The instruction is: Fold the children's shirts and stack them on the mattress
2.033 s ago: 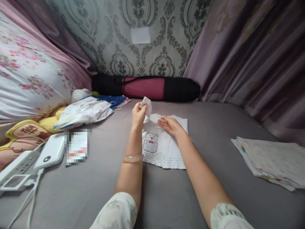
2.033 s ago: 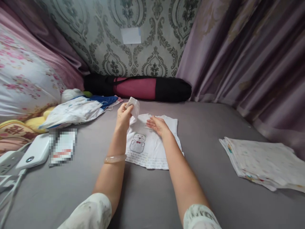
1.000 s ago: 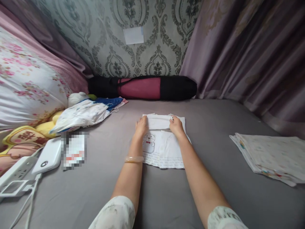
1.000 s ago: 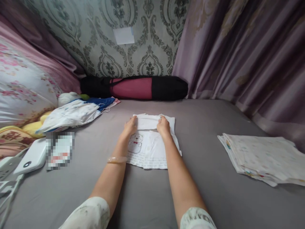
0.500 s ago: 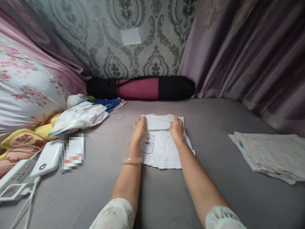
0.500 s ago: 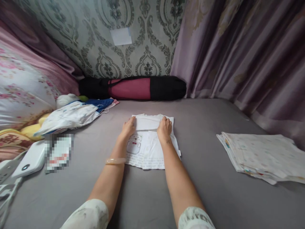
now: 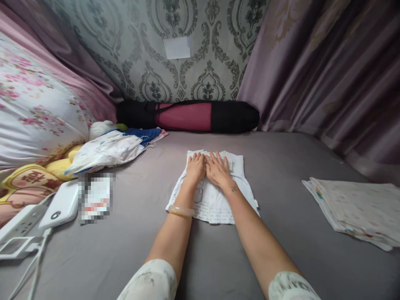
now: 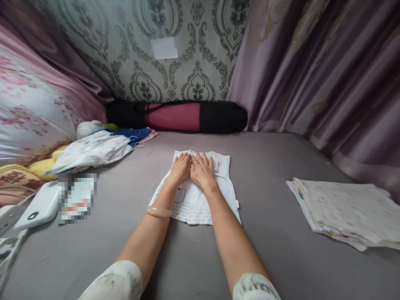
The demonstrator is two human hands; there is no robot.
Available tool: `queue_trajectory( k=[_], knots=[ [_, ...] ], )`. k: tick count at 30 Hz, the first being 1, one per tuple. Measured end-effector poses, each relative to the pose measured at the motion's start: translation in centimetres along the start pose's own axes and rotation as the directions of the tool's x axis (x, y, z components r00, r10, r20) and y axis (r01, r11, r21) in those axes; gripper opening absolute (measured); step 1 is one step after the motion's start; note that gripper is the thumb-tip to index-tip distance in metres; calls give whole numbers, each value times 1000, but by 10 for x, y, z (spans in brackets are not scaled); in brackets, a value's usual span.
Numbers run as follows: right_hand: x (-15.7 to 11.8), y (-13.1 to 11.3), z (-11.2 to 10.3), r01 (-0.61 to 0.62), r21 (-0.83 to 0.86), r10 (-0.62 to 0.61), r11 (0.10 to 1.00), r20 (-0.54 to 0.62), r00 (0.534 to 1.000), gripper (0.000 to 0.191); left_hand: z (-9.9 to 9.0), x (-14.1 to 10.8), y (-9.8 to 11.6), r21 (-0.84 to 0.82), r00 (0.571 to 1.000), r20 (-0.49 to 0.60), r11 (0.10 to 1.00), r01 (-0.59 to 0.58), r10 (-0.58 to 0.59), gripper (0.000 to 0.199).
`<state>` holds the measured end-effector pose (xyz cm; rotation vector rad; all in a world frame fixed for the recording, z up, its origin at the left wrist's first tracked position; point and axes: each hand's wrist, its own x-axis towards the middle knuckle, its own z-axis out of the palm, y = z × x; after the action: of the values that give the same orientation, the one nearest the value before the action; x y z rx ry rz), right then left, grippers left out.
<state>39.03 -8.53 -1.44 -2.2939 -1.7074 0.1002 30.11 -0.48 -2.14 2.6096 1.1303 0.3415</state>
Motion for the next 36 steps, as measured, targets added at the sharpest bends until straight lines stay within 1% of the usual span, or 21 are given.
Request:
queue_trajectory(
  k=[3, 7, 12, 14, 17, 20, 26, 29, 31, 33, 35, 36],
  knots=[
    [1, 2, 1, -17, -12, 18, 1000, 19, 1000, 55, 2, 0, -6, 24, 1000, -4, 1000, 11, -10, 52],
    [1, 1, 3, -32, -28, 34, 999, 36, 999, 56, 2, -1, -6, 68, 999, 26, 997, 39, -41, 56],
    [3, 1, 4, -56, -56, 58, 997, 49, 997, 56, 2, -1, -1, 122, 989, 45, 983, 134, -140, 62],
    [3, 2, 5, -66, -59, 68, 996, 28, 997, 56, 1, -2, 1, 125, 982, 32, 976, 181, -186, 66],
    [3, 2, 8, -115, -61, 113, 992, -31, 993, 58, -1, -2, 0, 106, 969, 12, 964, 244, -246, 73],
    [3, 2, 12, -145, -62, 141, 987, -69, 988, 59, -1, -2, -2, 83, 964, 4, 960, 266, -268, 78],
    [3, 1, 12, -152, -54, 149, 987, -42, 988, 59, 4, -3, -6, 113, 968, -14, 962, 250, -250, 77],
    [3, 3, 6, -143, -37, 143, 989, -3, 990, 59, 1, -3, -6, 123, 971, 0, 964, 237, -238, 76],
    [3, 4, 0, -121, -23, 121, 992, 11, 993, 58, -2, -4, -4, 131, 976, -14, 967, 218, -218, 74],
    [2, 6, -6, -104, -29, 103, 994, -20, 994, 58, -5, -5, 1, 145, 984, -68, 975, 171, -163, 69],
    [0, 8, -11, -112, -54, 109, 992, -65, 992, 57, -5, -6, 8, 161, 991, -115, 983, 92, -74, 62],
    [-1, 10, -12, -125, -66, 120, 990, -75, 990, 56, -4, -6, 12, 165, 992, -119, 985, 51, -32, 60]
  ],
)
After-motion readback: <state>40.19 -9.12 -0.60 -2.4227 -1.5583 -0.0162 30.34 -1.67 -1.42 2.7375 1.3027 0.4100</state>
